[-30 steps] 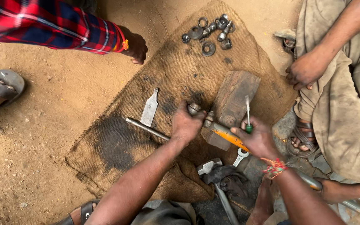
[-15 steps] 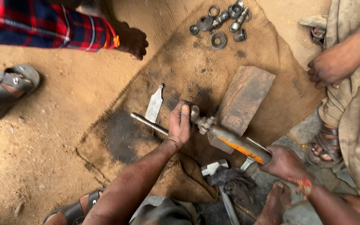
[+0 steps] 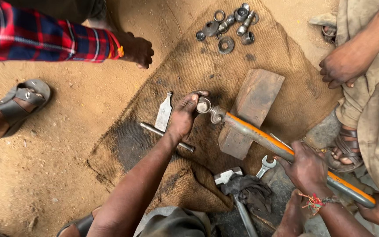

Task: The person disassembles a mechanical ball joint assembly placed on a burlap sack, using a screwdriver to pry at a seal and a metal bar for leverage while others hold the part steady on the ground.

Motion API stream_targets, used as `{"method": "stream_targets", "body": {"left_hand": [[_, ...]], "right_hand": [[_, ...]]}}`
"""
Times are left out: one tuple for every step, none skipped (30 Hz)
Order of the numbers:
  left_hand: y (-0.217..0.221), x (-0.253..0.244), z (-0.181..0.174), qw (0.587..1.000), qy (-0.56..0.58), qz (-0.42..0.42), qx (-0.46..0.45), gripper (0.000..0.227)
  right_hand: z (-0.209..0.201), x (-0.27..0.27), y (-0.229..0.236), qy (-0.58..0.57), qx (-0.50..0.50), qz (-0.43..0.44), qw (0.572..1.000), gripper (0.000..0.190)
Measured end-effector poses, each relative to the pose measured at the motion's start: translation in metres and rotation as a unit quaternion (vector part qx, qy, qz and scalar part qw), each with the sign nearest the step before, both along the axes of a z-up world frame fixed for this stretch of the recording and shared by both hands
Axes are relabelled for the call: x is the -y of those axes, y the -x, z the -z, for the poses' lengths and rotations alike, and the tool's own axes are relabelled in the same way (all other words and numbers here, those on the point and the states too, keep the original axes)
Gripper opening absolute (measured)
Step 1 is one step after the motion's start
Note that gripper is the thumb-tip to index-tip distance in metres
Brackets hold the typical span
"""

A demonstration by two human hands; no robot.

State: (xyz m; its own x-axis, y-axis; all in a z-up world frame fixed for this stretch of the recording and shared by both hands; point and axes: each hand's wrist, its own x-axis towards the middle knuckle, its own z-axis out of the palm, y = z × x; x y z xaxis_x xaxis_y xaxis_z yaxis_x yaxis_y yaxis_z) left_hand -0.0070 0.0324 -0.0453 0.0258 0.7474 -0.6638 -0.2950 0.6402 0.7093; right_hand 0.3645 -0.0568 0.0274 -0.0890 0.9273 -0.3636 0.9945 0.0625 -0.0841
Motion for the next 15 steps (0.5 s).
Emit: {"method": "stream_targets", "body": {"left_hand": [[0.0, 0.005, -0.002, 0.997, -0.046, -0.014, 0.057, 0.033], [0.001, 0.006, -0.003, 0.989, -0.095, -0.025, 0.114, 0.034], [0.003, 0.006, -0.004, 0.989, -0.093, -0.018, 0.112, 0.035], [0.003, 0.004, -0.004, 0.99, -0.091, -0.012, 0.11, 0.035], [0.003, 0.001, -0.002, 0.99, -0.09, -0.006, 0.109, 0.035], [0.002, 0.001, 0.0, 0.989, -0.11, -0.002, 0.099, 0.034], [0.001, -0.001, 0.002, 0.988, -0.13, 0.001, 0.089, 0.034], [0.001, 0.0, 0.003, 0.986, -0.148, 0.006, 0.076, 0.033], [0.0, 0.003, 0.002, 0.988, -0.136, 0.009, 0.069, 0.033], [0.001, 0.002, 0.0, 0.99, -0.126, 0.016, 0.06, 0.034], [0.002, 0.001, -0.001, 0.992, -0.117, 0.023, 0.051, 0.034], [0.002, 0.002, -0.002, 0.991, -0.118, 0.027, 0.063, 0.034], [0.003, 0.001, -0.003, 0.989, -0.12, 0.031, 0.075, 0.033], [0.007, 0.001, -0.005, 0.988, -0.124, 0.032, 0.084, 0.033], [0.011, 0.002, -0.01, 0.987, -0.128, 0.063, 0.076, 0.033]], "right_hand": [[0.001, 0.001, -0.003, 0.009, -0.018, 0.002, 1.0, 0.055], [0.003, -0.001, -0.006, 0.015, -0.035, 0.007, 0.999, 0.057], [0.005, -0.001, -0.01, 0.02, -0.052, 0.011, 0.998, 0.059], [0.006, -0.003, -0.016, 0.002, -0.096, 0.001, 0.995, 0.066], [0.006, -0.006, -0.022, -0.017, -0.14, -0.009, 0.99, 0.073], [0.005, -0.006, -0.026, -0.032, -0.183, -0.019, 0.982, 0.081], [0.001, -0.005, -0.027, 0.022, -0.18, 0.02, 0.983, 0.07], [-0.004, -0.007, -0.027, 0.076, -0.179, 0.061, 0.979, 0.06], [-0.012, -0.009, -0.026, 0.13, -0.176, 0.101, 0.97, 0.053], [-0.02, -0.01, -0.019, 0.091, -0.164, 0.063, 0.98, 0.05], [-0.028, -0.011, -0.01, 0.053, -0.151, 0.024, 0.987, 0.048], [-0.037, -0.008, 0.0, 0.02, -0.135, -0.016, 0.99, 0.045], [-0.044, -0.005, 0.013, 0.027, -0.204, 0.009, 0.979, 0.046], [-0.05, -0.005, 0.03, 0.032, -0.274, 0.032, 0.961, 0.047], [-0.056, -0.005, 0.046, 0.038, -0.342, 0.054, 0.937, 0.048]]}}
